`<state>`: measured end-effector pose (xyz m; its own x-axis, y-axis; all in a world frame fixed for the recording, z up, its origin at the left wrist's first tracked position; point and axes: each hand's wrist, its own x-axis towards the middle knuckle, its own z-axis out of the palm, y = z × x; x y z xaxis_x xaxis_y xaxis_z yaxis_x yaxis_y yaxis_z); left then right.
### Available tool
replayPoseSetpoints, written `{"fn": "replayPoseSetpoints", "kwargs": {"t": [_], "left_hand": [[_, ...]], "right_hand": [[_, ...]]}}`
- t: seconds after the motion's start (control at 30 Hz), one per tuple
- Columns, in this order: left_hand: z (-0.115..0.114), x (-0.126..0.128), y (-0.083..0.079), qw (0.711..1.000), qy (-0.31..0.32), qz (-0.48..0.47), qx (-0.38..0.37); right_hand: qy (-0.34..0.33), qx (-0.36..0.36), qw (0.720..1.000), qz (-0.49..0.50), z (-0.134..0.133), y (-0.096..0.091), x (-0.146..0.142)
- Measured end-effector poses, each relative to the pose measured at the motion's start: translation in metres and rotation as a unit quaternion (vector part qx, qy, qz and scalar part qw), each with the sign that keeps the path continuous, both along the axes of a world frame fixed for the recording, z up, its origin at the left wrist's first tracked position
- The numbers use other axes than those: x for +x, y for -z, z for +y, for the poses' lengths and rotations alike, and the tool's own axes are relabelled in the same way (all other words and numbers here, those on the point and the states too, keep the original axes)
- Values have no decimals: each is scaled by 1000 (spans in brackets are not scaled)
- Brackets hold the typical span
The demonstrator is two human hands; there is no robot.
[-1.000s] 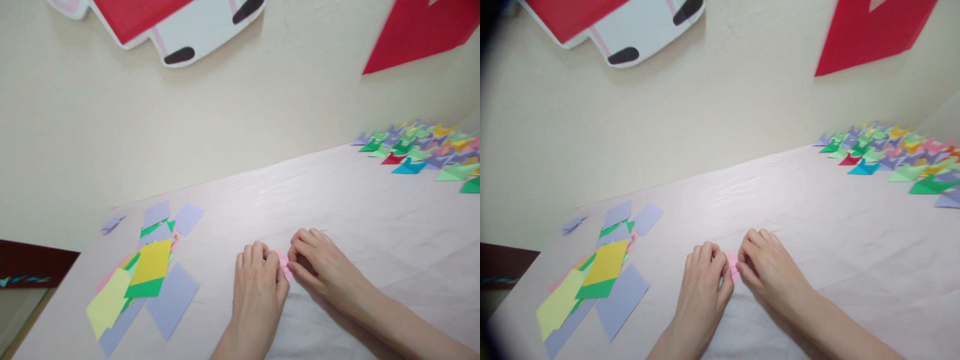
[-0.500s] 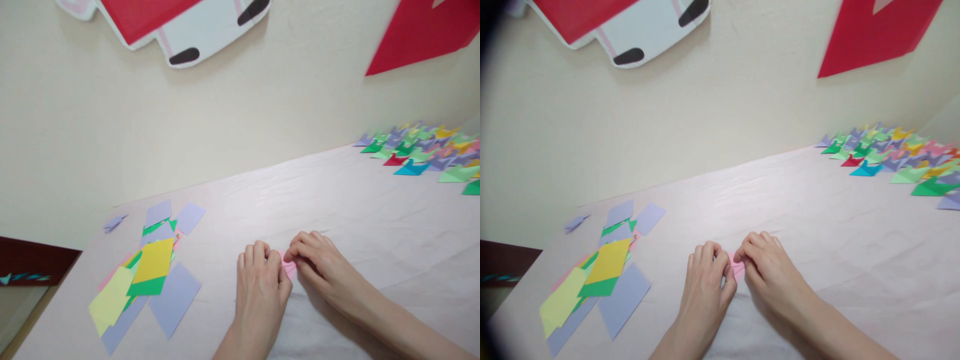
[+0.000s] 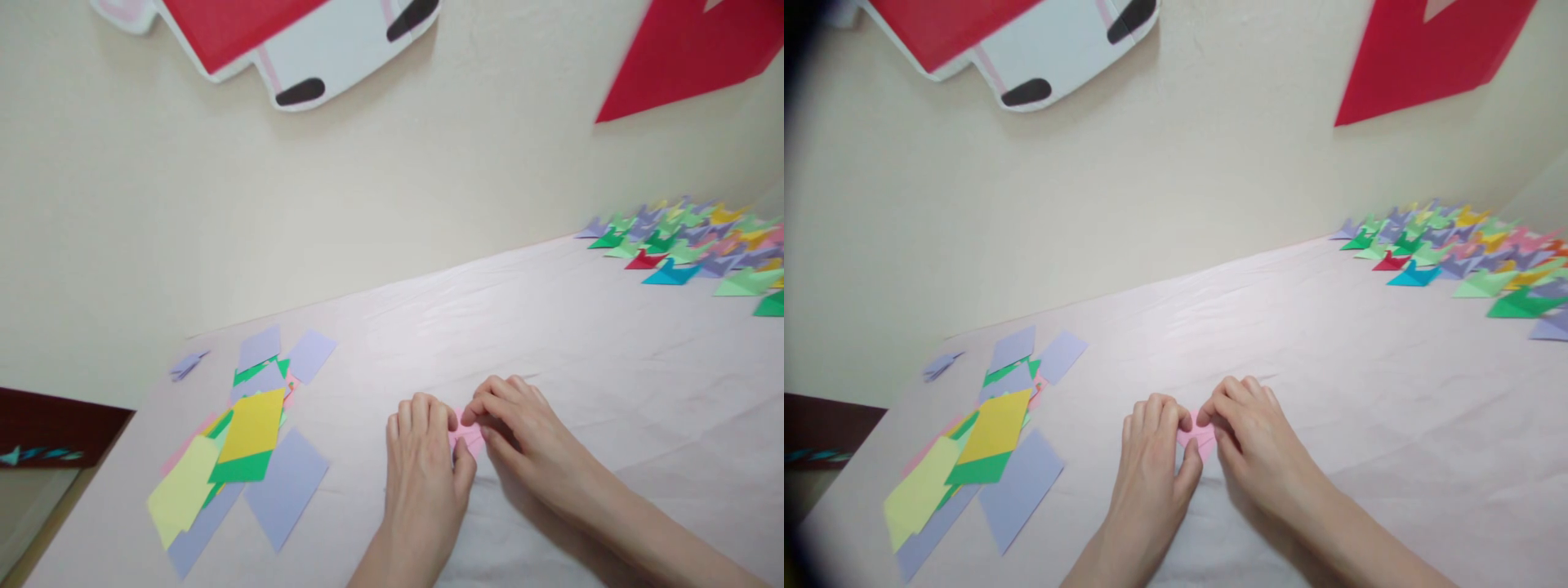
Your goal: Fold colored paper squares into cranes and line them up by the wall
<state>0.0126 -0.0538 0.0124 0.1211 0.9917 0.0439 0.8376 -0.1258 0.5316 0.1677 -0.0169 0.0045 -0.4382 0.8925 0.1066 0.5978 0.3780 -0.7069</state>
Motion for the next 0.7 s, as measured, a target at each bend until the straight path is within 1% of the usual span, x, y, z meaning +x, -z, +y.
{"fn": "replayPoseSetpoints", "kwargs": {"t": [0.13, 0.3, 0.47, 0.7], "left_hand": [[-1, -1, -1, 999, 2, -36, -5], [-2, -2, -1, 999, 3, -39, -10], [-2, -2, -2, 999, 3, -37, -13], [-2, -3, -1, 999, -5, -42, 1]], "right_hand": [[10, -11, 1000, -2, -1, -2, -1], [38, -7, 999, -33, -4, -7, -9], [26, -7, 999, -41, -4, -8, -9], [15, 1, 1000, -23, 0, -5, -2]]}}
